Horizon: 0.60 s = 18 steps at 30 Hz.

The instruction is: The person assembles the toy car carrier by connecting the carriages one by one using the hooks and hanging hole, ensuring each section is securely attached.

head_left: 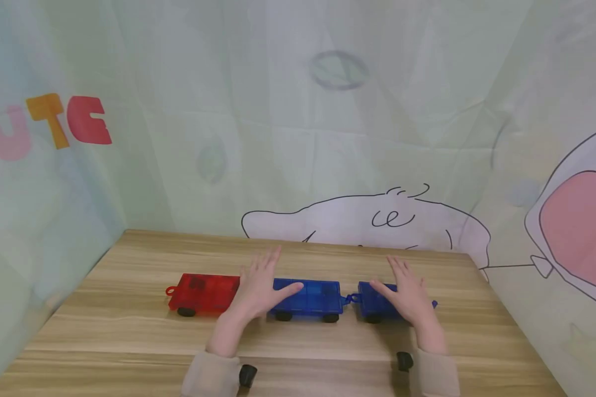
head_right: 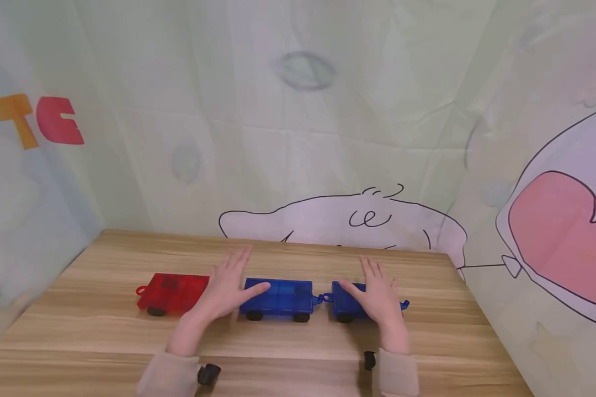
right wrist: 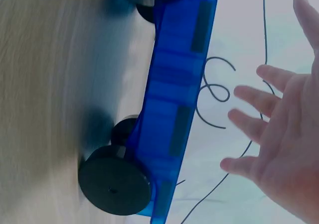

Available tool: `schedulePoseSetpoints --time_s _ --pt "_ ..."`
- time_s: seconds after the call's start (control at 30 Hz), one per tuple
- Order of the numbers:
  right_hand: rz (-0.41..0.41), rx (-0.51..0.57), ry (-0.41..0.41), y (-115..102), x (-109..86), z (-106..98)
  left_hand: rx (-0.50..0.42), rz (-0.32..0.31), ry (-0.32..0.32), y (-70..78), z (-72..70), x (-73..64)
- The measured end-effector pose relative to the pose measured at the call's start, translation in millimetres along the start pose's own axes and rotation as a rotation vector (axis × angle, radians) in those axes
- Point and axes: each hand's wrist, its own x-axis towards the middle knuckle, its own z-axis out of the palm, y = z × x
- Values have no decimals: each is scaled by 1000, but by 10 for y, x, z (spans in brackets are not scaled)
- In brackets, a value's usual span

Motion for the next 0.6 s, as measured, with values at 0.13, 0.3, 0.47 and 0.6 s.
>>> schedulePoseSetpoints --time_s 0.13,0.3,0.47,0.6 --pt "-33 24 4 61 -15 0 -49 2 -28 11 53 11" --pt "-86 62 -20 122 -46 -6 -81 2 -60 21 136 21" --pt "-119 84 -61 177 -78 -21 -87 7 -89 57 178 12" --pt "-134 86 -82 238 -90 -20 -100 9 -100 86 186 6"
